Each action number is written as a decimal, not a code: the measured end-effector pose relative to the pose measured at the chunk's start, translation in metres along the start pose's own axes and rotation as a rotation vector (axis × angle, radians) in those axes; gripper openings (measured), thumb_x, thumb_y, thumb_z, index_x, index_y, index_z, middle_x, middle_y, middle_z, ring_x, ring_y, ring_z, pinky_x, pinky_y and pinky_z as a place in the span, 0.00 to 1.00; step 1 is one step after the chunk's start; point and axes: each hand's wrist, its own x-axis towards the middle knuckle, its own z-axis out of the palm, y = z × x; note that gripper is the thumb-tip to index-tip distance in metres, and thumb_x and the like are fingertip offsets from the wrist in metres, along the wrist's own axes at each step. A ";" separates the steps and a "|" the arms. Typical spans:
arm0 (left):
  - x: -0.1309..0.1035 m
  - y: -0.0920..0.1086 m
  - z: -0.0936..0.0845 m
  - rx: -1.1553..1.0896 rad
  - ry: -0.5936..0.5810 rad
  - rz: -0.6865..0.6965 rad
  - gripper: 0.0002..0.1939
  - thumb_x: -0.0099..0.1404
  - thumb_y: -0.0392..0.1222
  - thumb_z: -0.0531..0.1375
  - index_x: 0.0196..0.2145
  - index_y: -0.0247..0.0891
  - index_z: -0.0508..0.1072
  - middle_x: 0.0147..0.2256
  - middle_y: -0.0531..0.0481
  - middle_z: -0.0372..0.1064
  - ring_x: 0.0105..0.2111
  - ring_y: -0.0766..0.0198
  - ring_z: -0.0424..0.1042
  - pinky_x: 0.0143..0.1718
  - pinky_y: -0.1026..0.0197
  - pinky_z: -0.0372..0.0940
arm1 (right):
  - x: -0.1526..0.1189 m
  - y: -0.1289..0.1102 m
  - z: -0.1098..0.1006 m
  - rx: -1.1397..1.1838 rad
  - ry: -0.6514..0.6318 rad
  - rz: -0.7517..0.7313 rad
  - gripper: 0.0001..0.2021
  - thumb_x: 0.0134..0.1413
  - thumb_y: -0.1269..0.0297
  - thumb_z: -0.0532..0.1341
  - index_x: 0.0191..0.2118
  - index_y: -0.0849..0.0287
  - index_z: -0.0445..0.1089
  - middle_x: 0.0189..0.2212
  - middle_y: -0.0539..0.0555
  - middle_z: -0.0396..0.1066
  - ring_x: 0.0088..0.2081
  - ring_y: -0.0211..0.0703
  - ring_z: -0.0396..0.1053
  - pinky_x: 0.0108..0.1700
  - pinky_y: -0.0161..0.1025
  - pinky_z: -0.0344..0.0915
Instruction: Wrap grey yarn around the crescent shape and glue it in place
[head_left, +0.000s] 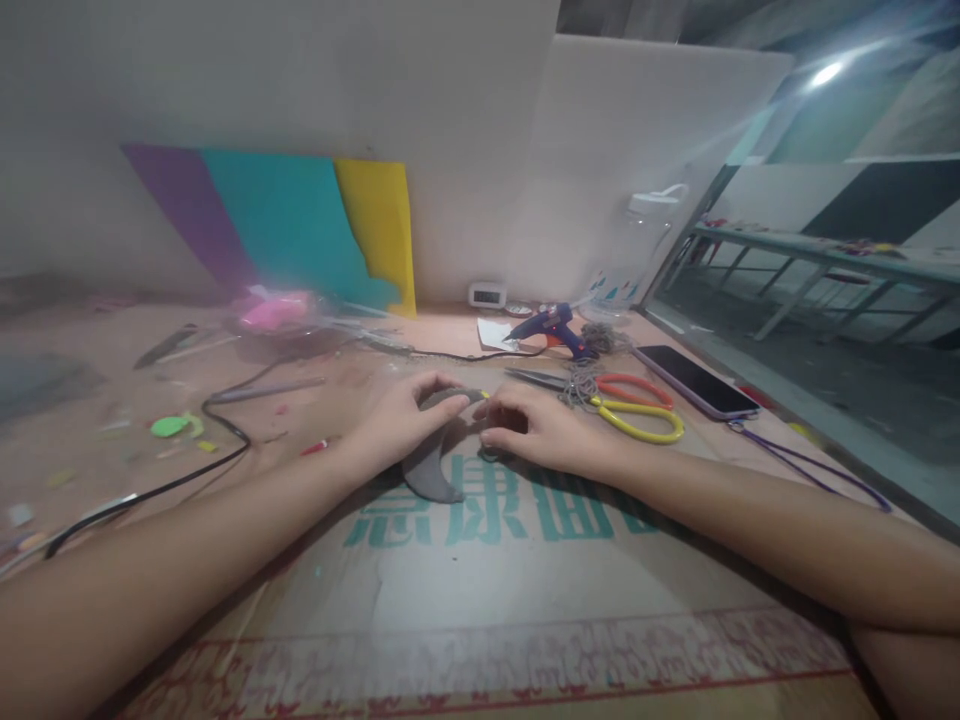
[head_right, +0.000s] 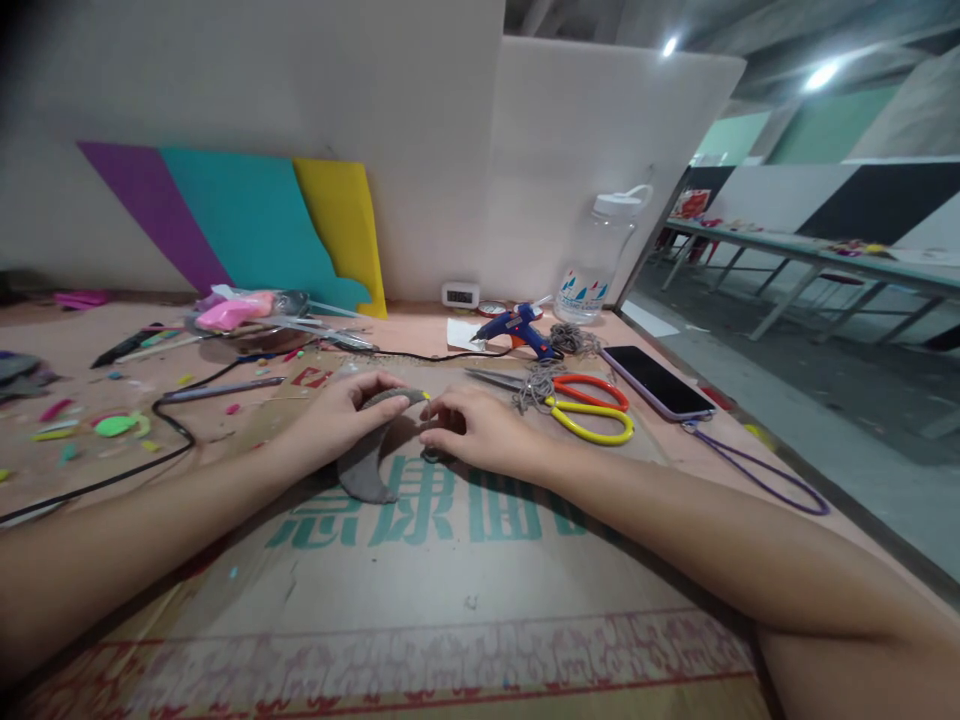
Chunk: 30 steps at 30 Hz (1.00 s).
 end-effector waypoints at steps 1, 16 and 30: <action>-0.001 0.001 0.000 0.006 0.009 -0.008 0.14 0.62 0.52 0.61 0.37 0.38 0.73 0.37 0.49 0.75 0.38 0.58 0.72 0.42 0.57 0.64 | 0.000 -0.002 0.000 0.004 -0.010 -0.035 0.07 0.58 0.67 0.63 0.42 0.61 0.74 0.35 0.54 0.73 0.37 0.41 0.69 0.40 0.38 0.64; -0.001 0.006 0.002 -0.036 0.048 -0.040 0.12 0.61 0.50 0.61 0.33 0.37 0.70 0.31 0.52 0.70 0.30 0.63 0.69 0.31 0.61 0.62 | -0.003 0.000 -0.002 0.070 0.081 0.003 0.16 0.56 0.55 0.64 0.43 0.60 0.66 0.35 0.55 0.74 0.36 0.45 0.72 0.39 0.41 0.66; -0.005 0.006 0.003 0.024 0.076 0.057 0.15 0.64 0.52 0.59 0.34 0.37 0.72 0.33 0.50 0.72 0.35 0.61 0.69 0.36 0.60 0.62 | -0.002 0.007 0.000 -0.452 0.107 -0.419 0.12 0.66 0.67 0.52 0.35 0.61 0.71 0.31 0.56 0.75 0.34 0.45 0.68 0.41 0.43 0.59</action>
